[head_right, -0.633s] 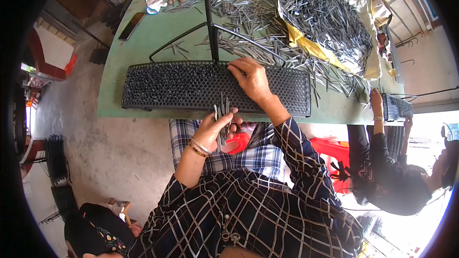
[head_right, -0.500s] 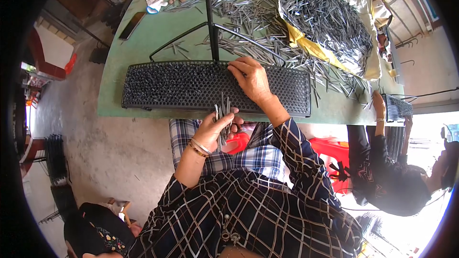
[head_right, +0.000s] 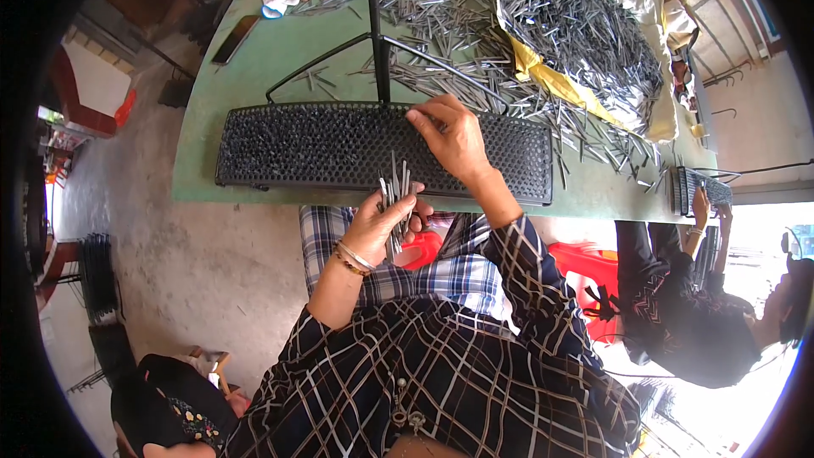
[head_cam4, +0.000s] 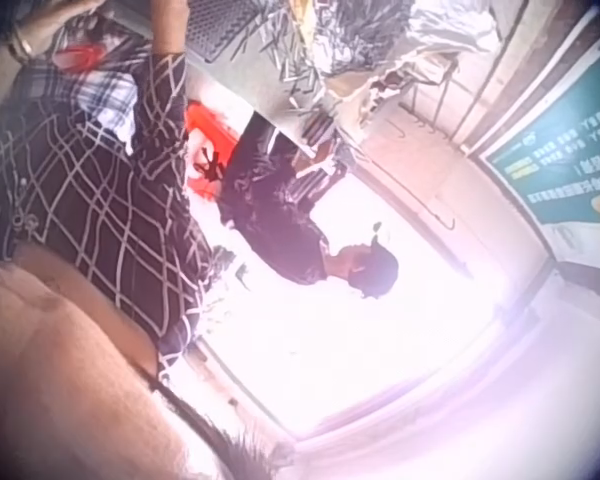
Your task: Manually inserting small metal pins into a grid-like component at a workstation.
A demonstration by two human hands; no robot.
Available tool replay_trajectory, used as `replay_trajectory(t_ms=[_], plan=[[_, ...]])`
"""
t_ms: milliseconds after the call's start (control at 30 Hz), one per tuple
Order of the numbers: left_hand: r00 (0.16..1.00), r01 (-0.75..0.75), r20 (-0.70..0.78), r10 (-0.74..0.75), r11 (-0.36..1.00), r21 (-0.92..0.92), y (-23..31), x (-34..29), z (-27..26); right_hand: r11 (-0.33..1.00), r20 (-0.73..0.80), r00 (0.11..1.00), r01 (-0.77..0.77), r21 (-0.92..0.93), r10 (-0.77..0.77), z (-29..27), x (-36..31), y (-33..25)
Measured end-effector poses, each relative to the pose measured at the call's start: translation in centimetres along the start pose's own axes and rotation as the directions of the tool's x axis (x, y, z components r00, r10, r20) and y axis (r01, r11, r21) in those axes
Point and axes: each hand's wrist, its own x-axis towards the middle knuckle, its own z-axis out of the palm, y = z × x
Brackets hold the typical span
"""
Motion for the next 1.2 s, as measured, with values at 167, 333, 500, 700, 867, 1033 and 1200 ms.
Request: replay_trajectory(t_ms=[167, 333, 500, 700, 867, 1033, 1200], plan=[[0.998, -0.052, 0.02, 0.051, 0.999, 0.014, 0.9, -0.2, 0.4, 0.774, 0.574, 0.724, -0.59, 0.229, 0.382, -1.5, -1.0, -2.6], [0.989, 0.071, 0.119, -0.084, 0.992, 0.104, 1.1, -0.4, 0.5, 0.602, 0.696, 0.601, -0.74, 0.299, 0.393, -1.8, -1.0, -2.7], [0.998, 0.053, 0.025, -0.054, 0.998, 0.028, -0.5, 0.2, -0.6, 0.68, 0.406, 0.809, -0.582, 0.447, 0.426, -0.7, 0.0, -1.3], [0.993, 0.111, -0.041, -0.114, 0.992, -0.061, -0.7, 0.4, -0.6, 0.909, 0.061, 0.945, -0.326, 0.26, 0.322, 1.6, 0.4, 0.7], [0.991, 0.115, -0.053, -0.121, 0.987, -0.114, -0.3, -0.1, -0.6, 0.951, 0.067, 0.957, -0.287, 0.117, 0.281, 2.2, 0.0, 1.0], [0.99, 0.062, -0.114, -0.083, 0.982, -0.18, 0.7, -0.4, 0.5, 0.959, 0.031, 0.978, 0.211, -0.19, -0.209, 2.4, -0.5, 1.3], [0.991, -0.029, -0.134, -0.006, 0.965, -0.259, 1.6, -0.4, 0.9, 0.927, 0.063, 0.967, 0.254, -0.275, -0.246, 2.1, -0.5, 1.0]])
